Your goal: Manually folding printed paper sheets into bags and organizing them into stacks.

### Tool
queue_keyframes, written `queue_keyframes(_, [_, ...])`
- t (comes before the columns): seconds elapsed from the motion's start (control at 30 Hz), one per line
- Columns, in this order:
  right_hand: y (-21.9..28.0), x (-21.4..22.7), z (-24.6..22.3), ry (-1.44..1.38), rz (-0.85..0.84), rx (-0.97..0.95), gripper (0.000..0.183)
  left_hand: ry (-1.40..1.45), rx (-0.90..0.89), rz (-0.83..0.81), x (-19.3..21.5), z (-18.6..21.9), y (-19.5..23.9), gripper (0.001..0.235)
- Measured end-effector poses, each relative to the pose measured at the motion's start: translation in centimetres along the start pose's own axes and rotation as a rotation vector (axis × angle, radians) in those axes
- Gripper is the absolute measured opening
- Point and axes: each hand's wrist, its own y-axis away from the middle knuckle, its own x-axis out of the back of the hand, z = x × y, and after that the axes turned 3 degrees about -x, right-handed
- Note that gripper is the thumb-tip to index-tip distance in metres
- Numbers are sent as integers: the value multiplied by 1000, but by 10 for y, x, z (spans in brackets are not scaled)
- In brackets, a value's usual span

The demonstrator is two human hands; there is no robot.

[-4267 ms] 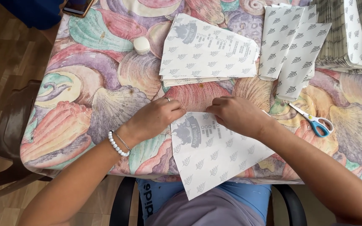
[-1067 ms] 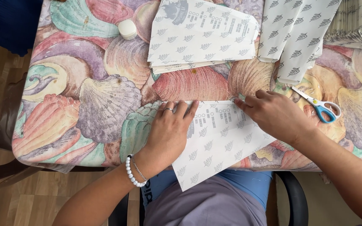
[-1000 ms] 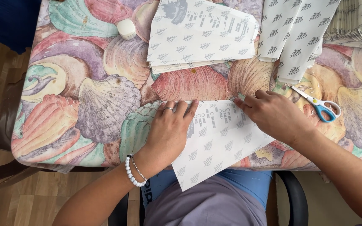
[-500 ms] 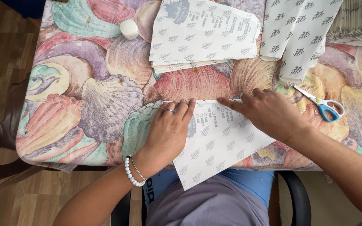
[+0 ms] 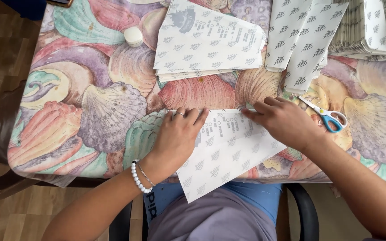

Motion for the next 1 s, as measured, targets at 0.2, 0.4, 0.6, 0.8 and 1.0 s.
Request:
queue_keyframes(0.2, [15,-16,11,-67,215,-8,19,-60,-134,38,32,8,-11,37])
queue_keyframes(0.4, [12,1,4,-7,189,8,8,-99,-98,-11,33,19,-19,66])
queue_keyframes(0.6, [-2,10,-4,54,-12,-28,17,-42,-92,-50,20,19,-24,53])
queue_keyframes(0.8, [-6,16,-5,103,-106,-42,23,-41,-89,-49,15,25,-26,52])
queue_keyframes(1.0, [-17,39,-18,104,-134,-64,34,-8,-10,-36,11,31,-38,54])
